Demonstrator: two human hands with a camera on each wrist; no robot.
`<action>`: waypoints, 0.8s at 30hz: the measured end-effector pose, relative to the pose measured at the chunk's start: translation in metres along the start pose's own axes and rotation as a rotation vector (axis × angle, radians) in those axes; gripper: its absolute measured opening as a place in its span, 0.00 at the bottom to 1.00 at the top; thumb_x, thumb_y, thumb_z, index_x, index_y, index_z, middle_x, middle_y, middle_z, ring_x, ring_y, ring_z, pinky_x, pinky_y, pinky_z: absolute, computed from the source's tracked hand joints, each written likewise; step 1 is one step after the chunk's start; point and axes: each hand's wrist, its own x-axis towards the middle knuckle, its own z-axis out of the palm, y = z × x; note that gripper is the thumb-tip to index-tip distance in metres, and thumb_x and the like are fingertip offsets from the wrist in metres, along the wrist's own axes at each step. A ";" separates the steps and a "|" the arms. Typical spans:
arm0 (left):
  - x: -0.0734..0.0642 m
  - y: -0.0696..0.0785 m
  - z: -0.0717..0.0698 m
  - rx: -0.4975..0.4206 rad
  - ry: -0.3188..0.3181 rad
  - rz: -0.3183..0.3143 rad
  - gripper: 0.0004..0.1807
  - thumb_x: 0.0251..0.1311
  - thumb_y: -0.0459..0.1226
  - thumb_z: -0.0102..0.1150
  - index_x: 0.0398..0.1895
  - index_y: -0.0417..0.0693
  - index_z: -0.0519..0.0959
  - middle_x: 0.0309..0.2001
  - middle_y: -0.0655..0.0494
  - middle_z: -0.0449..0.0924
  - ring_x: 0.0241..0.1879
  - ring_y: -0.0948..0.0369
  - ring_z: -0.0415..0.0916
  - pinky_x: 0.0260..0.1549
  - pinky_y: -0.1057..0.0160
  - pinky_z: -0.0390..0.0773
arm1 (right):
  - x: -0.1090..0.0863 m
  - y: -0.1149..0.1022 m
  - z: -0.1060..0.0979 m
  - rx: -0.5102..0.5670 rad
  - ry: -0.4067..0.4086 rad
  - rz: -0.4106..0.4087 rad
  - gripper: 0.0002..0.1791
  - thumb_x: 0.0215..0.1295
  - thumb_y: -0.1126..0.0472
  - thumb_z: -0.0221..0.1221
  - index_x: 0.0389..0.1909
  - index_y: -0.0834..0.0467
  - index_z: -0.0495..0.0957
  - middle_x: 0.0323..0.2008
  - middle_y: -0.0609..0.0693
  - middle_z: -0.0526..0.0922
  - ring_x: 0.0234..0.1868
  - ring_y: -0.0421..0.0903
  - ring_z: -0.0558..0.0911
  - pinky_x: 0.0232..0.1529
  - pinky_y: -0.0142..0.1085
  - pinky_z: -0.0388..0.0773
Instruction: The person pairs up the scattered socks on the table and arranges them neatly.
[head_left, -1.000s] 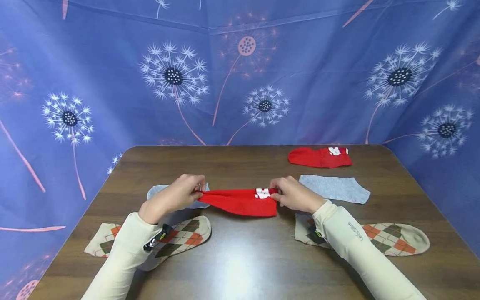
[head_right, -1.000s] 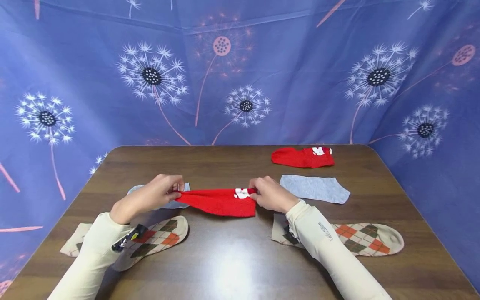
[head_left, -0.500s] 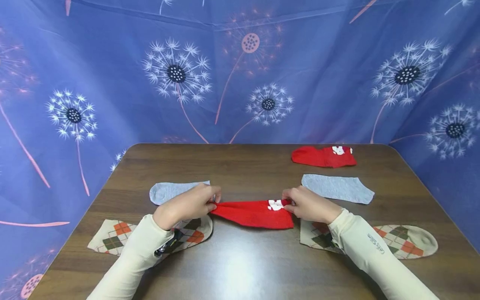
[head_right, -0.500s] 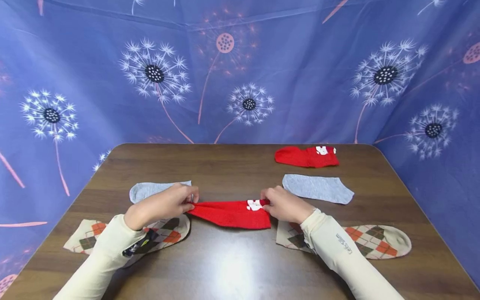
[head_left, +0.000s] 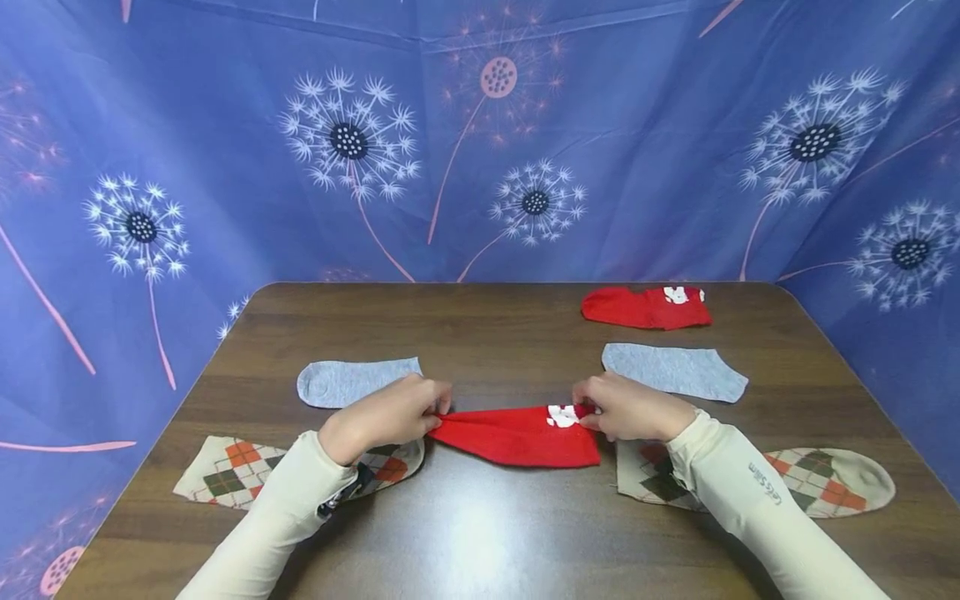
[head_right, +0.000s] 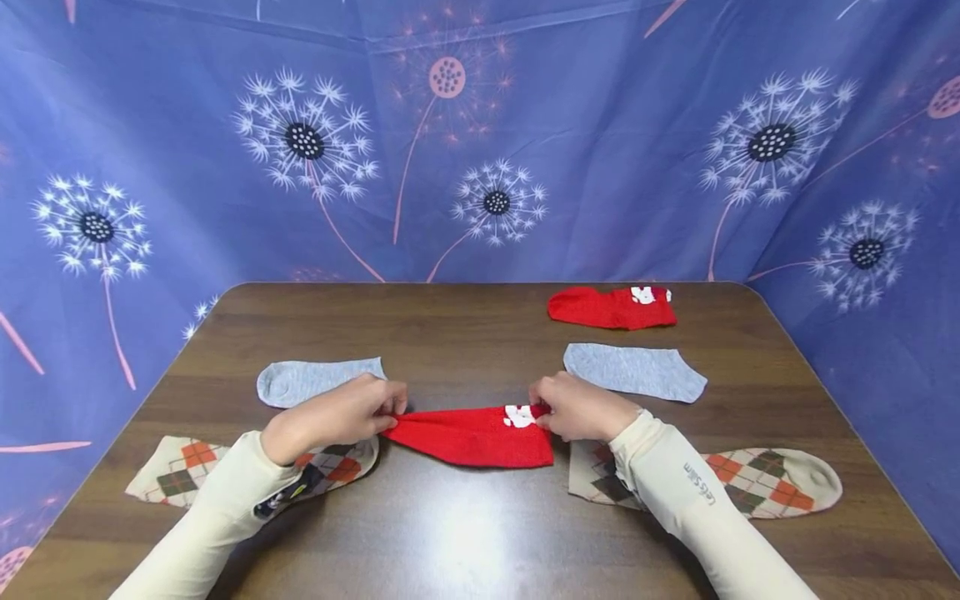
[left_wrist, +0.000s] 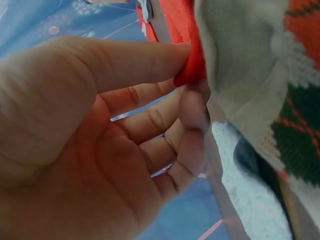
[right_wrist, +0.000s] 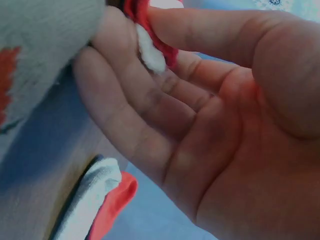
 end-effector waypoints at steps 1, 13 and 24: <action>0.000 0.001 0.001 0.003 -0.003 -0.002 0.09 0.55 0.23 0.59 0.28 0.45 0.74 0.20 0.63 0.70 0.20 0.67 0.62 0.22 0.67 0.68 | 0.000 0.000 -0.001 0.001 -0.012 0.003 0.08 0.59 0.72 0.65 0.29 0.57 0.77 0.18 0.45 0.72 0.14 0.35 0.74 0.19 0.31 0.72; 0.002 0.006 0.007 0.021 -0.031 -0.037 0.09 0.53 0.23 0.60 0.26 0.46 0.75 0.19 0.63 0.68 0.20 0.66 0.62 0.22 0.67 0.67 | 0.000 -0.002 -0.002 -0.039 -0.054 0.027 0.08 0.56 0.70 0.67 0.31 0.56 0.78 0.19 0.44 0.73 0.18 0.37 0.70 0.22 0.32 0.69; 0.002 0.002 0.002 0.011 -0.080 -0.056 0.06 0.59 0.30 0.65 0.31 0.48 0.76 0.21 0.61 0.72 0.20 0.67 0.64 0.24 0.66 0.69 | 0.001 -0.001 -0.005 -0.086 -0.034 0.087 0.09 0.57 0.64 0.69 0.35 0.58 0.79 0.19 0.44 0.73 0.21 0.39 0.69 0.24 0.34 0.67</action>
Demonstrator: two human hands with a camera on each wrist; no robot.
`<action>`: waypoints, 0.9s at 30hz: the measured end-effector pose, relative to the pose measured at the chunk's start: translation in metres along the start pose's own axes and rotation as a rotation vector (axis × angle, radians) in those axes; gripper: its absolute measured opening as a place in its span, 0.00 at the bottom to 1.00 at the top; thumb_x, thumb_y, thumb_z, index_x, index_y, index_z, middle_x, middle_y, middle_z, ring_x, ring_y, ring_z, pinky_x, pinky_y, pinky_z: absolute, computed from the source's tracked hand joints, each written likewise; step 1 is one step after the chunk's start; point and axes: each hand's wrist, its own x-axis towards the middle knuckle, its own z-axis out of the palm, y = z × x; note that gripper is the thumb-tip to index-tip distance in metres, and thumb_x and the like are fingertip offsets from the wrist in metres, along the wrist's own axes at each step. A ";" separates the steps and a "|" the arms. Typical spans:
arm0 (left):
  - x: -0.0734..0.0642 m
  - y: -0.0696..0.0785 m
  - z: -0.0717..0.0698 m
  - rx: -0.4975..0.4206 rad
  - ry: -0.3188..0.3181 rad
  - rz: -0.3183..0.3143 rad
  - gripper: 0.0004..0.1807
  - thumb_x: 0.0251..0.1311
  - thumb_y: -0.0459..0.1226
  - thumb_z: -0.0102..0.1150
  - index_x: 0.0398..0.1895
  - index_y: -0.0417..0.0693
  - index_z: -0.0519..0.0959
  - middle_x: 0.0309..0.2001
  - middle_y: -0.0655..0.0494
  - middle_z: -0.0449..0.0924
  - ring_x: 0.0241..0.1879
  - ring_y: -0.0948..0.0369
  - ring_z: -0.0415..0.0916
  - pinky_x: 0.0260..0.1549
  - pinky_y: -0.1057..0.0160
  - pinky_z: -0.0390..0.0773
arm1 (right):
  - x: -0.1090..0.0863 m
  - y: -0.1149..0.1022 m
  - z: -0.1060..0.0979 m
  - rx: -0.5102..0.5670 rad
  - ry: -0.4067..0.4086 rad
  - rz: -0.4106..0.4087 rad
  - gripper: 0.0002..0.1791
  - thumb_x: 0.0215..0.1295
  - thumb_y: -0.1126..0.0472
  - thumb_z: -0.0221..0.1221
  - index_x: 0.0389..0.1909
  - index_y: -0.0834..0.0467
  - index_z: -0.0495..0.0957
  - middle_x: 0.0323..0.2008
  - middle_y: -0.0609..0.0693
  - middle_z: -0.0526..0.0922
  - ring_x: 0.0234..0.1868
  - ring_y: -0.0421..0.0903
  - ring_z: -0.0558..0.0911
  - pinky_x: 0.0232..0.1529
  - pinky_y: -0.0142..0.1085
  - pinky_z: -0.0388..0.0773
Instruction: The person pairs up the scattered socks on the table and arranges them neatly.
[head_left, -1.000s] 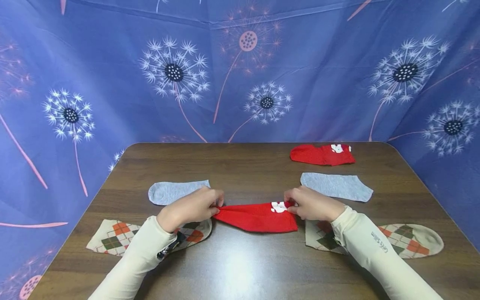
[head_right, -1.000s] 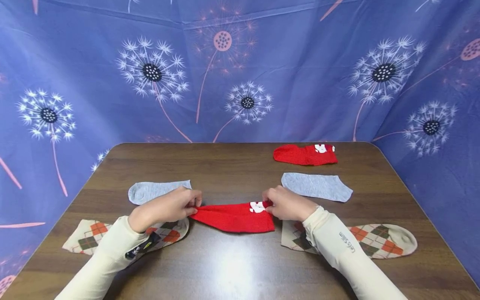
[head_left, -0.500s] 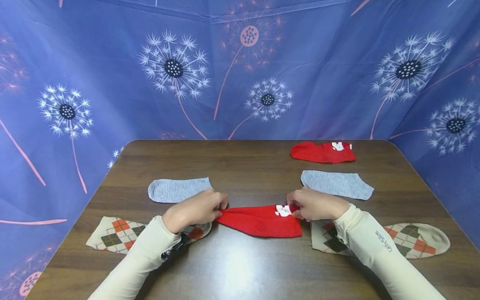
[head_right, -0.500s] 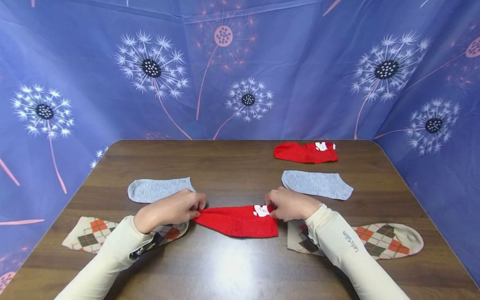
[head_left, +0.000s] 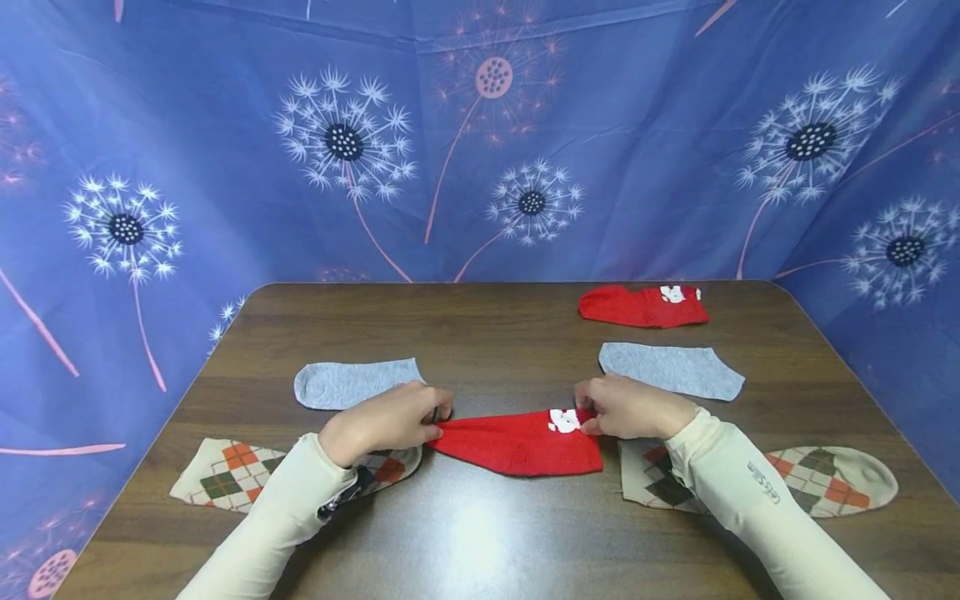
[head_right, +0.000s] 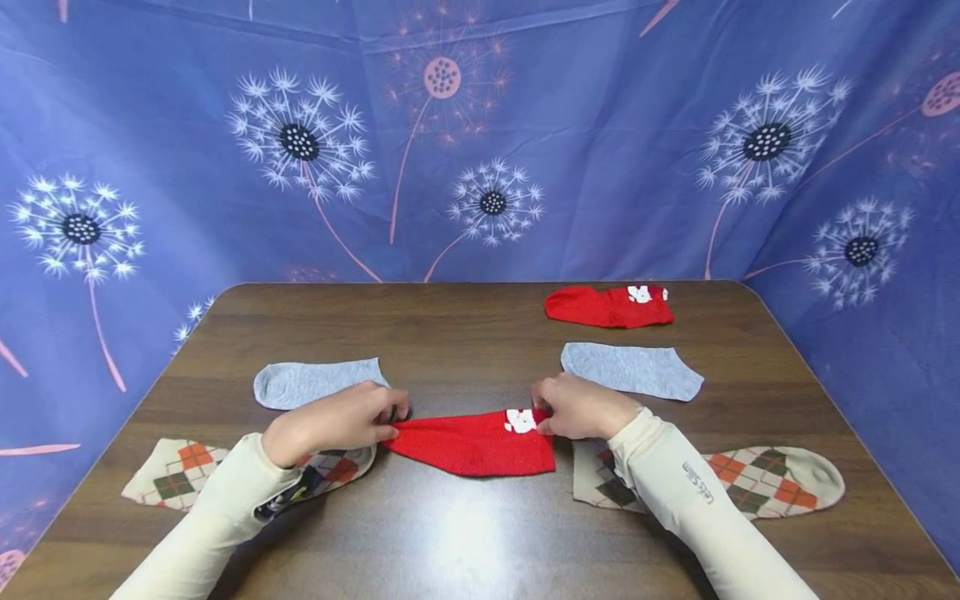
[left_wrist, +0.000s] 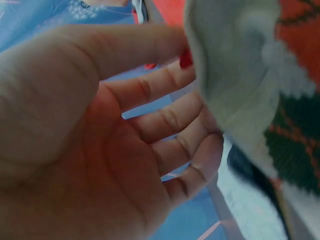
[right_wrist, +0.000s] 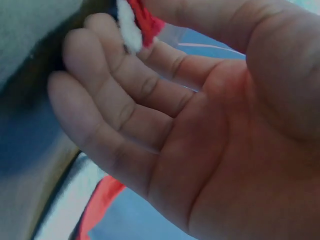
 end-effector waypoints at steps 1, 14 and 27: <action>-0.001 0.000 -0.001 -0.001 0.002 -0.002 0.06 0.60 0.32 0.65 0.32 0.49 0.77 0.20 0.61 0.72 0.20 0.67 0.64 0.24 0.65 0.69 | -0.001 0.000 -0.001 -0.002 -0.002 0.001 0.08 0.58 0.63 0.69 0.35 0.57 0.79 0.19 0.44 0.73 0.21 0.39 0.69 0.24 0.34 0.67; 0.007 -0.002 -0.002 0.025 0.177 0.061 0.08 0.64 0.40 0.65 0.39 0.46 0.78 0.23 0.63 0.72 0.23 0.66 0.69 0.27 0.65 0.72 | -0.012 0.008 -0.017 -0.006 0.020 0.007 0.12 0.62 0.58 0.66 0.43 0.59 0.80 0.30 0.44 0.80 0.31 0.43 0.74 0.32 0.37 0.74; 0.018 0.009 0.000 0.078 0.299 0.091 0.20 0.66 0.41 0.62 0.57 0.43 0.73 0.45 0.47 0.81 0.44 0.54 0.82 0.44 0.52 0.79 | -0.024 0.020 -0.034 0.023 0.144 -0.038 0.12 0.62 0.61 0.67 0.45 0.60 0.80 0.27 0.45 0.79 0.25 0.40 0.73 0.28 0.36 0.74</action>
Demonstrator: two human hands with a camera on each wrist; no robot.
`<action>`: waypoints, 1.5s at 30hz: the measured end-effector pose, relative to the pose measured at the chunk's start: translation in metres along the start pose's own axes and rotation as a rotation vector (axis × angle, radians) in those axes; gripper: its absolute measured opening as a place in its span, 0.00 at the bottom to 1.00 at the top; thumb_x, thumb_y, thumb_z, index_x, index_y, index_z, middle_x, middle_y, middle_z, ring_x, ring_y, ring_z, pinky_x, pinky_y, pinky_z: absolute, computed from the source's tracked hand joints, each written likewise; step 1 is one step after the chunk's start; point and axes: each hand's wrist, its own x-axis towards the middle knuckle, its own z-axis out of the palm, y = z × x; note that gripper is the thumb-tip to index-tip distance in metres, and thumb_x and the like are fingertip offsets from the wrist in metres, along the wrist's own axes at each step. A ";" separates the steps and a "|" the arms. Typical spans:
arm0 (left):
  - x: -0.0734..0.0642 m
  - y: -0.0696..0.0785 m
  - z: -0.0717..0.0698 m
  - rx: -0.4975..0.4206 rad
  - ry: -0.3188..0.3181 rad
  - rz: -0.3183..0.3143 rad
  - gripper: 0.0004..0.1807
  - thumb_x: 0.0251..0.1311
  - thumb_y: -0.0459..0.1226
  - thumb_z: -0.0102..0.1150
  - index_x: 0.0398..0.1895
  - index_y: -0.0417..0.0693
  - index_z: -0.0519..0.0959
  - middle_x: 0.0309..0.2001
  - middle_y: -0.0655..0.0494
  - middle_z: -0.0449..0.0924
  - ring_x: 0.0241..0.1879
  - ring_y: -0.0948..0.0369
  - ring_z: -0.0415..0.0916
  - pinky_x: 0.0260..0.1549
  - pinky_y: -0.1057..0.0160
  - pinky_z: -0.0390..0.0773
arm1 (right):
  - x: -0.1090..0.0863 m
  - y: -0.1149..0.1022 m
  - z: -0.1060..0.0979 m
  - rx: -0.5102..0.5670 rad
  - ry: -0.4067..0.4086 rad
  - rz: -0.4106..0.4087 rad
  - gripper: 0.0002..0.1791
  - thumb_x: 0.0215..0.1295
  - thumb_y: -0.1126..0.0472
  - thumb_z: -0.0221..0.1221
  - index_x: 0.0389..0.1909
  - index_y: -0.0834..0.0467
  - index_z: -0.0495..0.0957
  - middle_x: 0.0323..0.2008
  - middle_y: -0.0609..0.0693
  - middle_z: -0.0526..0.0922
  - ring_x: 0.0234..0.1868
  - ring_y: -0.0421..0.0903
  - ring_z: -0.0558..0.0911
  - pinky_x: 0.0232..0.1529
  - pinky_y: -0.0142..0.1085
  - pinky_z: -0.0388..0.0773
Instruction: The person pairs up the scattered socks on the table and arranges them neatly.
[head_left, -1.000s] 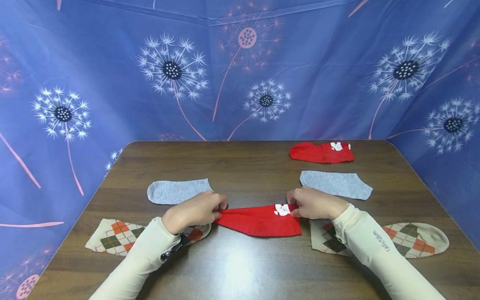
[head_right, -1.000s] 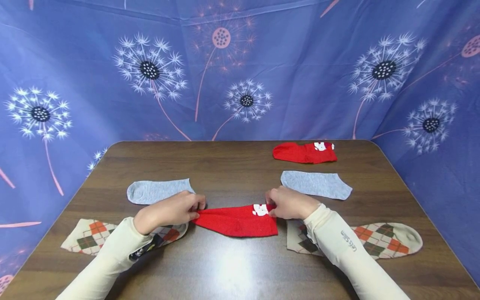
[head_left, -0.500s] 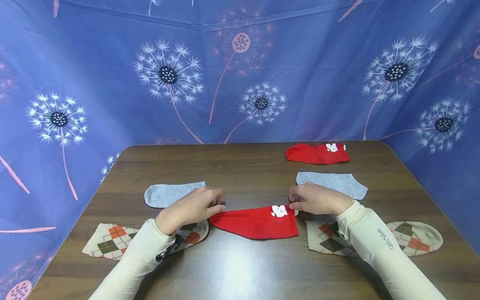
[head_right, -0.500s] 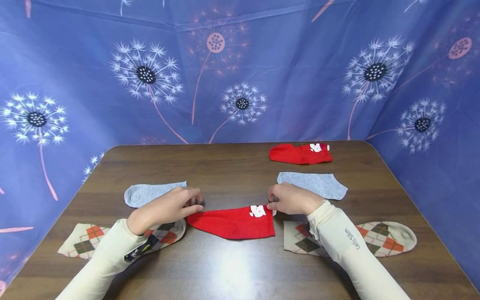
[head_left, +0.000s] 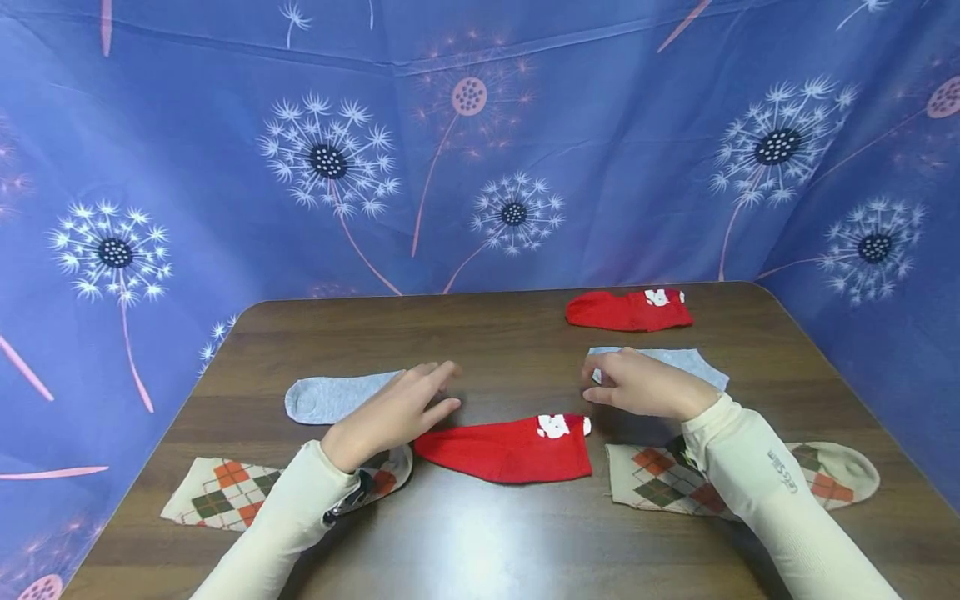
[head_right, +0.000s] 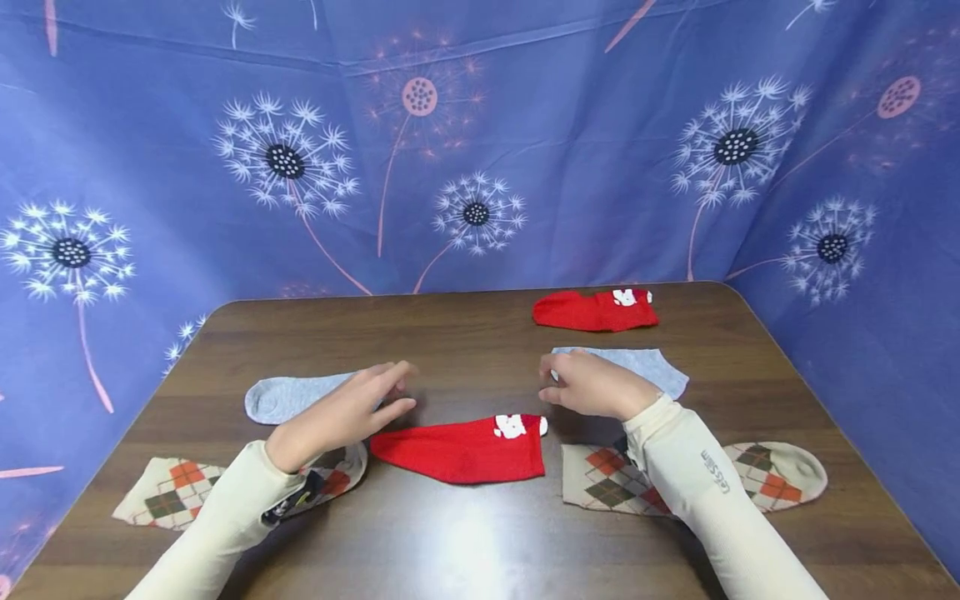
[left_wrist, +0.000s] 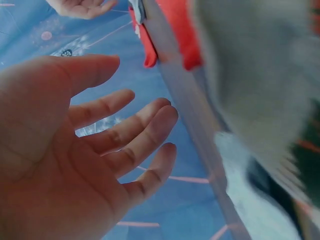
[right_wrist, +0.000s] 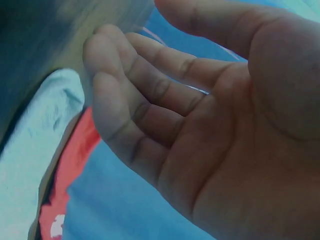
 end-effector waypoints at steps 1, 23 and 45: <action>0.003 0.001 0.001 -0.001 0.001 0.002 0.21 0.66 0.41 0.62 0.58 0.43 0.73 0.45 0.46 0.81 0.44 0.53 0.82 0.44 0.52 0.79 | 0.000 0.001 -0.002 0.004 0.007 -0.004 0.12 0.62 0.61 0.66 0.45 0.60 0.79 0.26 0.46 0.79 0.24 0.40 0.73 0.27 0.35 0.74; 0.075 0.006 0.011 0.033 -0.065 0.079 0.15 0.68 0.40 0.60 0.52 0.42 0.76 0.45 0.48 0.81 0.40 0.58 0.80 0.41 0.56 0.80 | -0.005 0.046 -0.019 -0.035 0.331 0.037 0.07 0.63 0.65 0.64 0.41 0.63 0.80 0.33 0.50 0.84 0.34 0.45 0.81 0.38 0.45 0.79; 0.144 0.006 0.036 0.084 -0.046 0.146 0.10 0.69 0.42 0.58 0.46 0.45 0.76 0.40 0.54 0.80 0.38 0.60 0.79 0.40 0.58 0.80 | -0.011 0.075 -0.027 -0.104 0.516 0.194 0.11 0.67 0.64 0.60 0.47 0.65 0.78 0.33 0.56 0.85 0.34 0.52 0.83 0.37 0.50 0.78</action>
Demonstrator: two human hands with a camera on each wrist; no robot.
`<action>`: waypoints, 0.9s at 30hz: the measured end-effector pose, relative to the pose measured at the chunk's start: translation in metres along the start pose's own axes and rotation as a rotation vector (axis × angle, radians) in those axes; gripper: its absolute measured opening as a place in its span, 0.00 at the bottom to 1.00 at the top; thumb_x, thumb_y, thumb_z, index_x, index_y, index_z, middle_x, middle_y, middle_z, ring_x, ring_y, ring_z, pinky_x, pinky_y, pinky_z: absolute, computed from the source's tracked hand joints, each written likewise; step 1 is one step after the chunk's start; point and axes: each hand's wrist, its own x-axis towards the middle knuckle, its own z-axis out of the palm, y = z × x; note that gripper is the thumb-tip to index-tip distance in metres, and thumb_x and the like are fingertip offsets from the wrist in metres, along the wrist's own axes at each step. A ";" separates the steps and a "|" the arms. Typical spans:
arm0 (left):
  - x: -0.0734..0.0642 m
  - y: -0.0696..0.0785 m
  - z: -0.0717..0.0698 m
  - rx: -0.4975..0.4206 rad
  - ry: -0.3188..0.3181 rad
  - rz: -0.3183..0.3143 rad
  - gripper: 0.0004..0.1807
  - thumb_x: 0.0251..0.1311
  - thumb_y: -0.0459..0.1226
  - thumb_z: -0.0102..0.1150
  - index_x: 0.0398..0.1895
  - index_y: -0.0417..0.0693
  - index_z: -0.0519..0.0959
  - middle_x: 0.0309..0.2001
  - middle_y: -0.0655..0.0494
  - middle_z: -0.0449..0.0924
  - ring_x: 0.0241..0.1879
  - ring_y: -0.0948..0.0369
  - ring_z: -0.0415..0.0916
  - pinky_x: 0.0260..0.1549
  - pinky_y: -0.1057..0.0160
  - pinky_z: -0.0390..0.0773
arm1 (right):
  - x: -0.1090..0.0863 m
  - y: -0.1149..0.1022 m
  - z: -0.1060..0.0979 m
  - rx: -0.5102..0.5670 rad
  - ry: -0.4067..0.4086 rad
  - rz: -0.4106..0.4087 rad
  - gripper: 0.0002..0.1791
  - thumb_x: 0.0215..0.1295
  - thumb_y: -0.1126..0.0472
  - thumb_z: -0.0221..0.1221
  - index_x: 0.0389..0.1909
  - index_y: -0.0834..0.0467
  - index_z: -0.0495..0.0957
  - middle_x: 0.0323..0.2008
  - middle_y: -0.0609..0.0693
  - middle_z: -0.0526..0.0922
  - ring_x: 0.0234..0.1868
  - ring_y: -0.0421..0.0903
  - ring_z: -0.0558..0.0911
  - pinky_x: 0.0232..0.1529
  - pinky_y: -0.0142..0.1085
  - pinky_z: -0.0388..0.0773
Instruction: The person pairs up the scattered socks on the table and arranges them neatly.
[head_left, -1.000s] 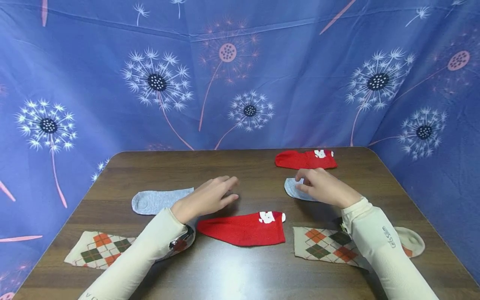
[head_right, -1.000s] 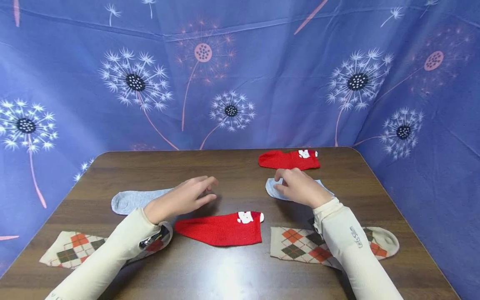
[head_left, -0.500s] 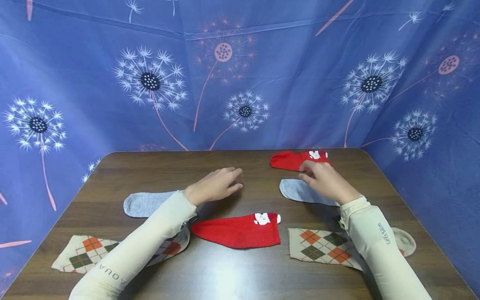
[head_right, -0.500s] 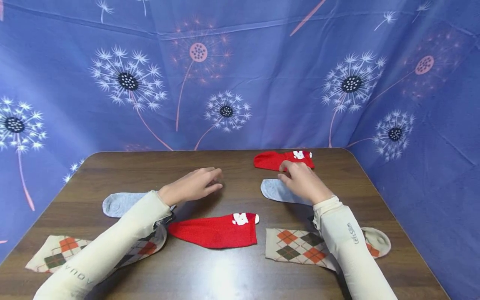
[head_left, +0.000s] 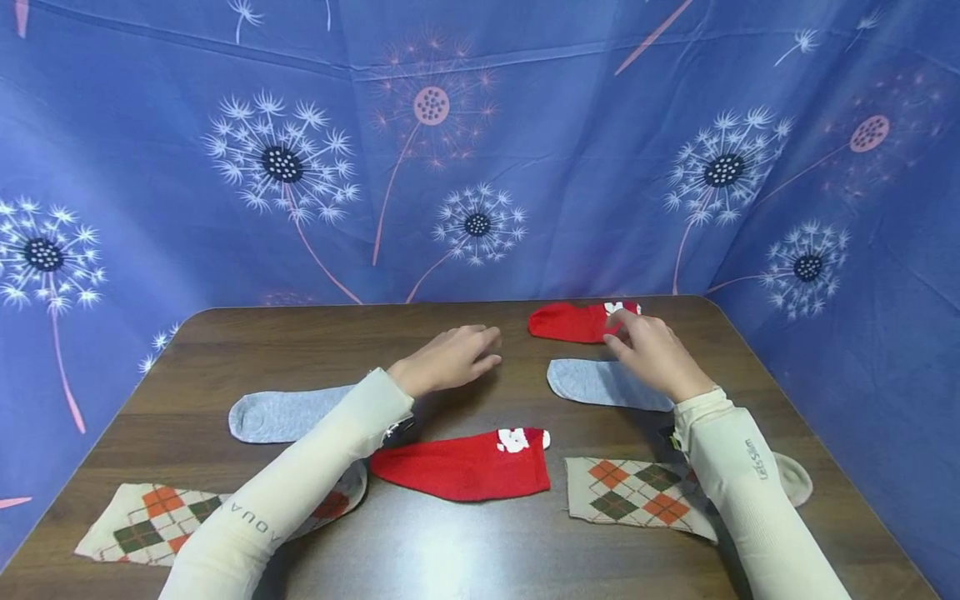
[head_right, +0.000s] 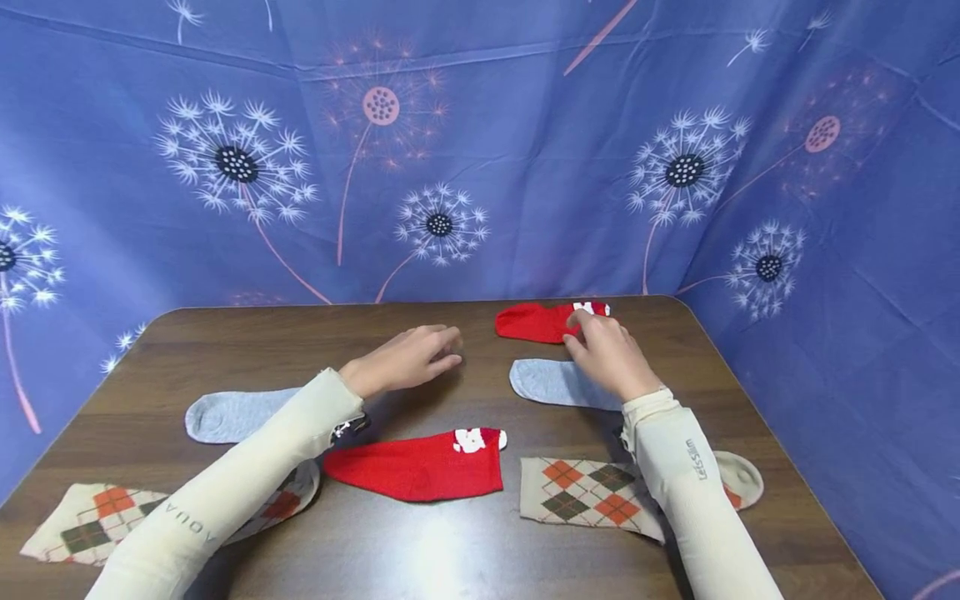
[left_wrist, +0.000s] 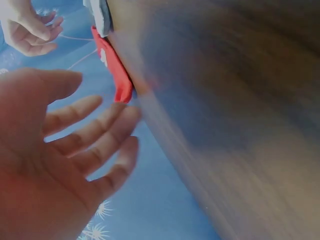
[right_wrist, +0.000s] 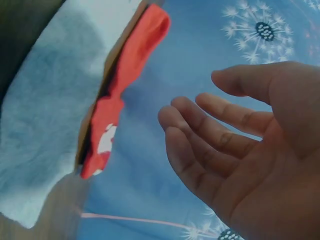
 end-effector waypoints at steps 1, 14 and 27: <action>0.003 0.001 0.000 0.007 0.015 0.007 0.09 0.69 0.41 0.58 0.44 0.46 0.76 0.38 0.55 0.79 0.36 0.61 0.78 0.39 0.59 0.79 | 0.000 0.002 0.000 -0.006 0.009 0.002 0.11 0.67 0.64 0.60 0.47 0.65 0.78 0.33 0.57 0.85 0.34 0.52 0.83 0.38 0.50 0.78; 0.034 0.004 0.006 0.032 0.092 0.025 0.06 0.69 0.40 0.57 0.42 0.49 0.76 0.37 0.57 0.80 0.34 0.63 0.77 0.36 0.61 0.79 | -0.001 0.025 -0.003 -0.040 0.069 0.040 0.13 0.67 0.62 0.59 0.48 0.65 0.76 0.33 0.60 0.83 0.32 0.55 0.81 0.34 0.52 0.76; 0.058 0.002 0.013 0.025 0.097 -0.035 0.05 0.70 0.42 0.56 0.40 0.51 0.77 0.35 0.60 0.79 0.33 0.63 0.76 0.34 0.59 0.78 | 0.011 0.042 -0.004 -0.039 0.107 0.085 0.14 0.67 0.64 0.57 0.49 0.68 0.76 0.39 0.65 0.83 0.38 0.59 0.82 0.38 0.56 0.76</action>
